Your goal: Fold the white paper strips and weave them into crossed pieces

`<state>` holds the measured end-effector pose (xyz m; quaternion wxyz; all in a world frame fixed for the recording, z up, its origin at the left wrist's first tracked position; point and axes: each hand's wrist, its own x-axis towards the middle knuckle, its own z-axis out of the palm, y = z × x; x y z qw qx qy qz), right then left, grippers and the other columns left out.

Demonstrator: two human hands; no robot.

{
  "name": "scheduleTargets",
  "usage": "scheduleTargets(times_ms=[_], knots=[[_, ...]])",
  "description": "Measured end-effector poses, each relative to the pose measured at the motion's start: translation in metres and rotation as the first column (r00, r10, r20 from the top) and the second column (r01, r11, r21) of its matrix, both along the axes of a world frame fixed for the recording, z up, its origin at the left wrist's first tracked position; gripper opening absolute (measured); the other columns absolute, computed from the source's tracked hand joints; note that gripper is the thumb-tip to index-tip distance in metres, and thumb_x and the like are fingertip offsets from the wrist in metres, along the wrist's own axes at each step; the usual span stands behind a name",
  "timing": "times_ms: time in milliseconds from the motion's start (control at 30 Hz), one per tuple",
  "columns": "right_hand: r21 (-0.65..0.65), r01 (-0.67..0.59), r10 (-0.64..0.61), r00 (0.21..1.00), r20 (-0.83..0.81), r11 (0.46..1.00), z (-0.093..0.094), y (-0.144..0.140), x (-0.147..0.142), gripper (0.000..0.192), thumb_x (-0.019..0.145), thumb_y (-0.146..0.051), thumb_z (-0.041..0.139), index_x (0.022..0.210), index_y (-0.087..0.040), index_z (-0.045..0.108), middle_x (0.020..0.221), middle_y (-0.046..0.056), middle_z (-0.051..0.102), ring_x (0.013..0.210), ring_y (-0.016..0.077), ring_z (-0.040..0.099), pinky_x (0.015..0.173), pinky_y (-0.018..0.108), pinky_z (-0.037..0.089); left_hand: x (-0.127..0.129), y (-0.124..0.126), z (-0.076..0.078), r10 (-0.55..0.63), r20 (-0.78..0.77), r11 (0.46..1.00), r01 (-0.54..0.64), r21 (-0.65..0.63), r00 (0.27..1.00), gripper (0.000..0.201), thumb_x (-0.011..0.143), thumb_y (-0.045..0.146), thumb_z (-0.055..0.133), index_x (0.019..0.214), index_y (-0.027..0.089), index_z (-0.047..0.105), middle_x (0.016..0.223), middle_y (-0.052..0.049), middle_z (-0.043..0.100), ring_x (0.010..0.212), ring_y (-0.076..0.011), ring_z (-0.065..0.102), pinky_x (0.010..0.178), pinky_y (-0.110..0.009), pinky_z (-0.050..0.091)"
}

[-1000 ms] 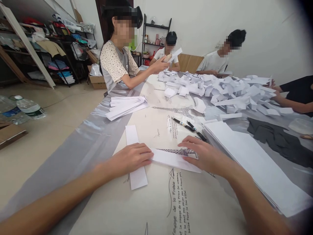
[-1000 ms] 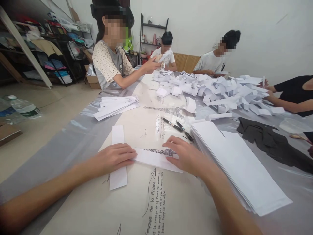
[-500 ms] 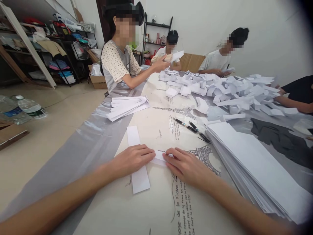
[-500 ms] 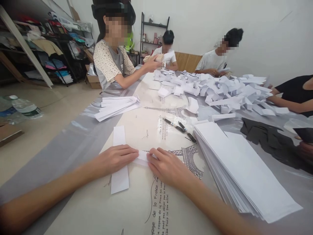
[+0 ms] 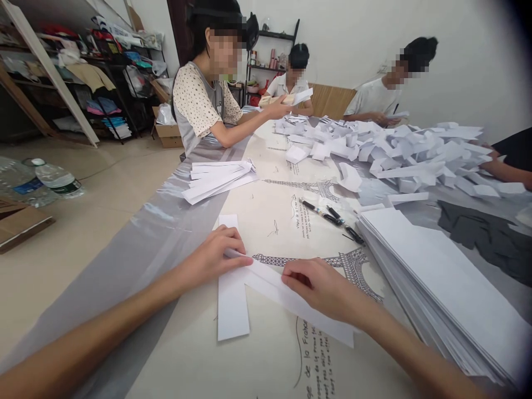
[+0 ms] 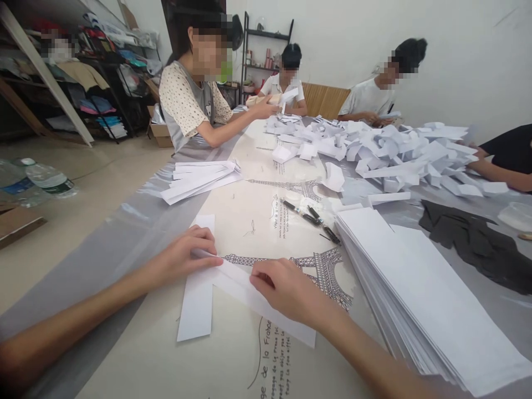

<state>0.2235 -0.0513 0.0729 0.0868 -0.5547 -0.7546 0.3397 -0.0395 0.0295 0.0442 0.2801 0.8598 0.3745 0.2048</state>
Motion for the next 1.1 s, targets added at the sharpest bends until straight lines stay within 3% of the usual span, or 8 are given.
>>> scheduleTargets(times_ms=[167,433,567,767,1100], knots=[[0.021,-0.016,0.016,1.000,0.023,1.000,-0.005,-0.010,-0.005,0.031,0.097,-0.022,0.047,0.067,-0.021,0.037,0.061,-0.004,0.044,0.059,0.0130,0.037,0.055,0.028,0.027,-0.008,0.006,-0.005,0.033,-0.060,0.998,-0.036,-0.058,0.998,0.039,0.087,0.058,0.070,0.074,0.021,0.070,0.105,-0.005,0.061,0.108,-0.0266,0.052,0.096,-0.040,0.046],[0.016,0.034,-0.036,0.996,0.086,0.999,-0.002,-0.015,-0.011,0.030,0.096,-0.022,0.047,0.066,-0.021,0.041,0.061,-0.003,0.049,0.059,0.0142,0.040,0.054,0.029,0.027,-0.010,0.006,-0.002,0.178,-0.196,0.978,-0.194,-0.070,0.964,0.047,0.075,0.058,0.078,0.064,0.018,0.056,0.108,-0.007,0.058,0.110,-0.0318,0.048,0.093,-0.044,0.044],[-0.005,0.043,-0.043,0.996,0.080,0.999,-0.001,-0.013,-0.011,0.031,0.095,-0.023,0.048,0.064,-0.021,0.041,0.060,-0.003,0.048,0.057,0.0137,0.040,0.054,0.029,0.028,-0.014,0.003,-0.006,0.195,-0.157,0.978,-0.205,-0.048,0.968,0.044,0.082,0.060,0.071,0.069,0.019,0.062,0.107,-0.007,0.058,0.108,-0.0304,0.049,0.093,-0.044,0.044],[-0.033,0.032,-0.030,0.998,0.049,0.999,-0.003,-0.008,-0.008,0.031,0.093,-0.023,0.048,0.063,-0.021,0.038,0.058,-0.004,0.046,0.056,0.0126,0.038,0.053,0.028,0.026,-0.016,-0.003,-0.014,0.290,-0.114,0.957,-0.288,0.030,0.950,0.043,0.083,0.057,0.071,0.066,0.019,0.059,0.101,-0.006,0.059,0.100,-0.0274,0.050,0.088,-0.041,0.045],[-0.055,0.032,-0.028,0.998,0.060,0.998,-0.002,-0.006,-0.009,0.032,0.092,-0.025,0.050,0.063,-0.021,0.038,0.061,-0.002,0.049,0.058,0.0137,0.042,0.050,0.029,0.027,-0.016,-0.015,-0.017,0.346,-0.123,0.936,-0.334,0.109,0.930,0.043,0.091,0.058,0.065,0.075,0.020,0.056,0.099,-0.005,0.059,0.099,-0.0272,0.050,0.085,-0.041,0.045]])
